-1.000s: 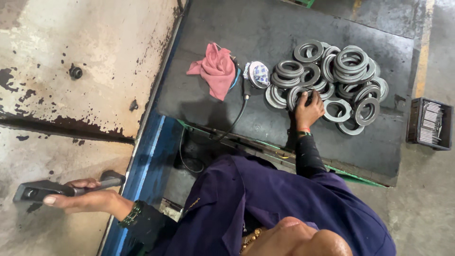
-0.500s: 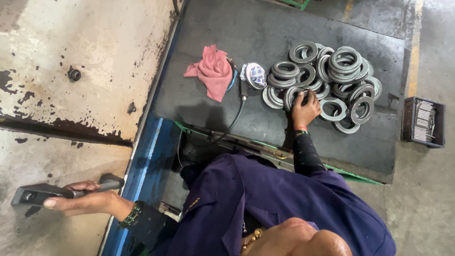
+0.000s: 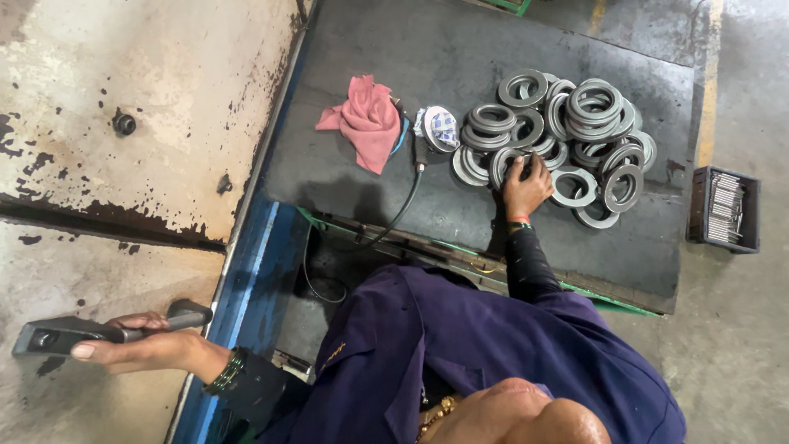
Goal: The person works at a machine in a workshop, then carries a handheld device to a table holding a pile of metal rings. They hold the device over the rings and use their other hand to pick up, turn, and stack the rings on the table.
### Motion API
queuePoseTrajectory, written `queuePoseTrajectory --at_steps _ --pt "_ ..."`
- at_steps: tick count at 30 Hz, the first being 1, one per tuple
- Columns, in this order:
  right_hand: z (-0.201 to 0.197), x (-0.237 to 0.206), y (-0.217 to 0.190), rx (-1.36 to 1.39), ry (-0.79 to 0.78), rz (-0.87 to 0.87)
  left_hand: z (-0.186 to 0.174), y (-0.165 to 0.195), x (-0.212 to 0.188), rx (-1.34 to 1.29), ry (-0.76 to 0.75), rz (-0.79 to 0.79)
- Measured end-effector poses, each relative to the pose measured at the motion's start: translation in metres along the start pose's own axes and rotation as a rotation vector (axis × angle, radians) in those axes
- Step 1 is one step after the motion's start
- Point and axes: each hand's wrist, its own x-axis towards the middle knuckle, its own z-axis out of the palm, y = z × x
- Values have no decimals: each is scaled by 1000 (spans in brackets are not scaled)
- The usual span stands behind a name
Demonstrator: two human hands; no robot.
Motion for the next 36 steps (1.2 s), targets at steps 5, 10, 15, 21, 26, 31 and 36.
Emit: queuePoseTrajectory --at_steps 5,10,15,21,26,31,36 --pt "-1 -1 0 8 8 -2 0 3 0 46 -4 25" --pt "0 -1 0 9 12 4 -1 -2 2 -4 21 -20" --pt "1 2 -1 7 13 3 -1 -4 1 -14 13 -11" --pt "0 4 -1 12 10 8 5 5 -2 -35 -17 13" --pt "0 5 -1 6 17 11 10 15 -6 -18 -35 31" --pt "1 5 -1 5 20 0 9 12 -6 -18 -23 37" --pt "2 6 -1 6 23 7 5 1 -2 -25 -13 17"
